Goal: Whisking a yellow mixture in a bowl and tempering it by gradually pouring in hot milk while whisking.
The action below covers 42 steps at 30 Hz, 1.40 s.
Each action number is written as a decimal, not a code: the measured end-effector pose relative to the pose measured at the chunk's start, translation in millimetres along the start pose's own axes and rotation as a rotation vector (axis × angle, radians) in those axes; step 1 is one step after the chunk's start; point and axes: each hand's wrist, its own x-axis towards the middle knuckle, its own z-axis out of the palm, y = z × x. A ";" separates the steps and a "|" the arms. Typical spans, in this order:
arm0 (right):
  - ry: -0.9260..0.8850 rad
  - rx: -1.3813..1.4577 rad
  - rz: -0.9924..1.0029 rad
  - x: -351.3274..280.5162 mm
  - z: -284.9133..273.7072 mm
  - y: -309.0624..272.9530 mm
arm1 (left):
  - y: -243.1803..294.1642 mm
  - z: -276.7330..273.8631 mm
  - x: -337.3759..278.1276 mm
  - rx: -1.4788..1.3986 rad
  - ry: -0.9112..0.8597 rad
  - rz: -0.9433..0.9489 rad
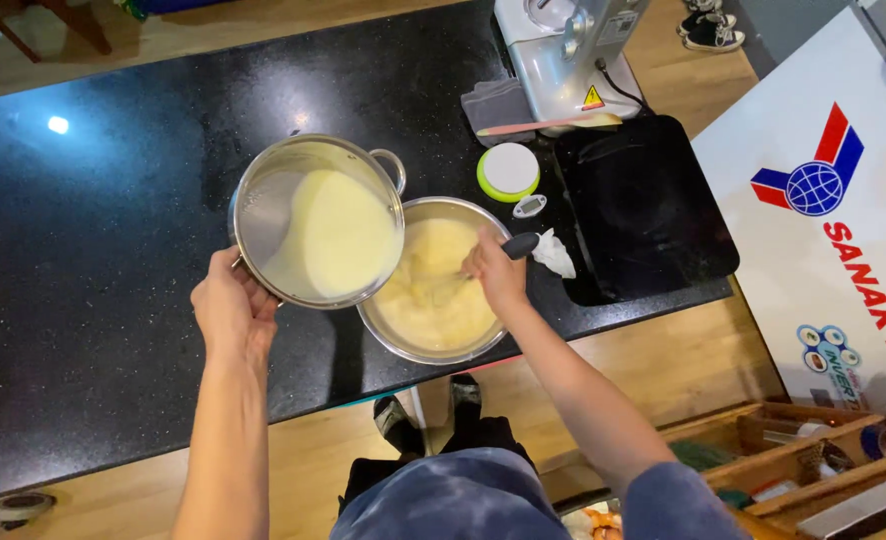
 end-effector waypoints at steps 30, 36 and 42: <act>0.049 -0.347 -0.215 8.2 3.4 5.9 | -7.0 -3.1 2.5 -0.026 0.022 0.025; 0.135 -0.510 0.044 23.2 18.6 -39.3 | 3.7 2.6 -12.7 -0.032 0.024 0.020; -0.094 -0.408 -0.111 1.3 2.6 -3.4 | 9.5 12.5 -18.9 -0.036 0.024 -0.003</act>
